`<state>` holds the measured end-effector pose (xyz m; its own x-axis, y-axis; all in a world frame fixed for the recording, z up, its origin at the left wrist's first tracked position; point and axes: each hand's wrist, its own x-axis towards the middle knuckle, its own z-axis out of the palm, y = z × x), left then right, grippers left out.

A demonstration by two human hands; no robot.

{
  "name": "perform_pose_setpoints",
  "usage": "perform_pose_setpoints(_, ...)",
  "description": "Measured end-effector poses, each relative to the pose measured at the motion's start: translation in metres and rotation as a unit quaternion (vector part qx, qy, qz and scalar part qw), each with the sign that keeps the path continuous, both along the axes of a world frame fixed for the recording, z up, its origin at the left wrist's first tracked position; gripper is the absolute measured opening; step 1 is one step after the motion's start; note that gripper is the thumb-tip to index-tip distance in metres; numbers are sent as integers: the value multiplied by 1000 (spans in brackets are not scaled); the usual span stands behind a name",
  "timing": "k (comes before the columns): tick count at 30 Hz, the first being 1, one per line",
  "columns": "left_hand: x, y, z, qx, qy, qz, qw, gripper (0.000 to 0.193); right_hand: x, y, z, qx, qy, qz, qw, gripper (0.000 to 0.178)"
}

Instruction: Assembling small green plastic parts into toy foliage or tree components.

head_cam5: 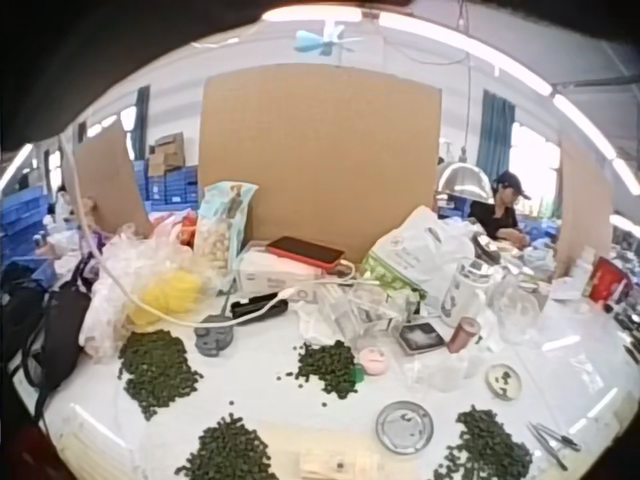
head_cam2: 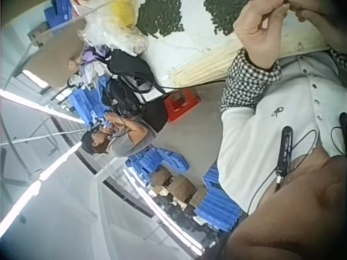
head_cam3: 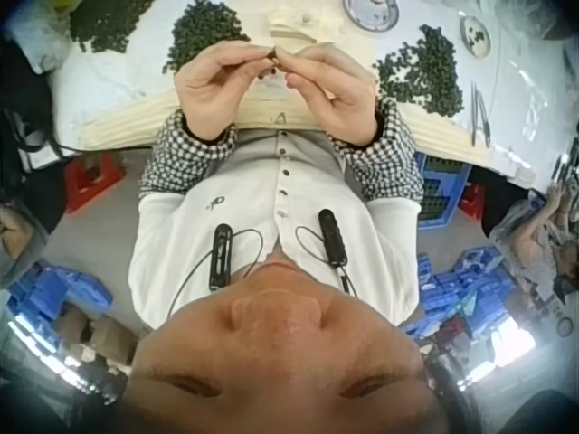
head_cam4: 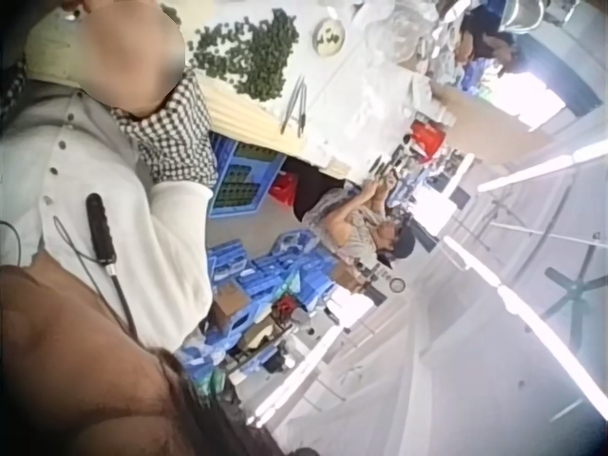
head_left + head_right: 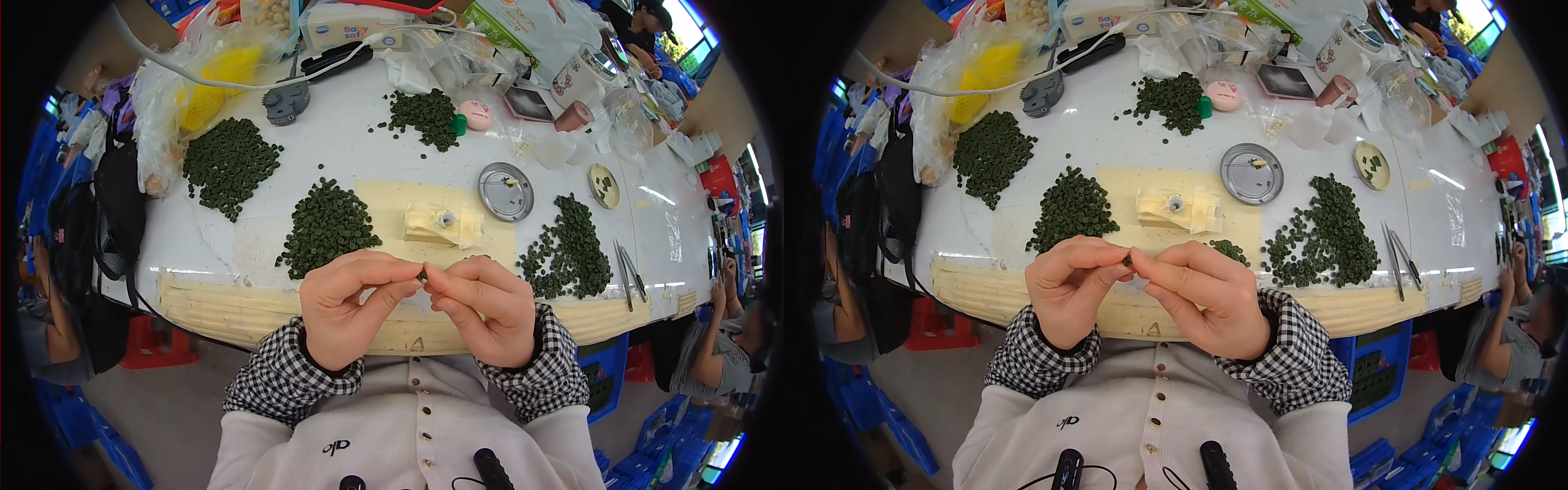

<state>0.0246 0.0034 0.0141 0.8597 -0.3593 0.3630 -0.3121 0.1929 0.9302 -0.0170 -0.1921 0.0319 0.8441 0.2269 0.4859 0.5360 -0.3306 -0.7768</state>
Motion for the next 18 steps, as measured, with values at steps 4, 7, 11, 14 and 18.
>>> perform_pose_setpoints(4, -1, -1, -1, -30, 41, -13, 999, 19, 2, 0, 0, -33, -38, 2, 999, 40)
perform_pose_setpoints(7, 0, -1, -1, -42, 49, -23, 998, 19, 2, 1, 0, -49, -65, -1, 997, 44)
perform_pose_setpoints(11, 0, -2, 0, -48, 82, -35, 995, 18, 4, 1, -1, -71, -103, -8, 992, 46)
perform_pose_setpoints(14, 0, -2, 0, -52, 85, -33, 994, 17, 3, 1, -2, -87, -116, -16, 989, 47)
perform_pose_setpoints(18, 0, -3, 1, -46, 86, -13, 995, 17, 1, 3, 9, -101, -92, -42, 990, 45)
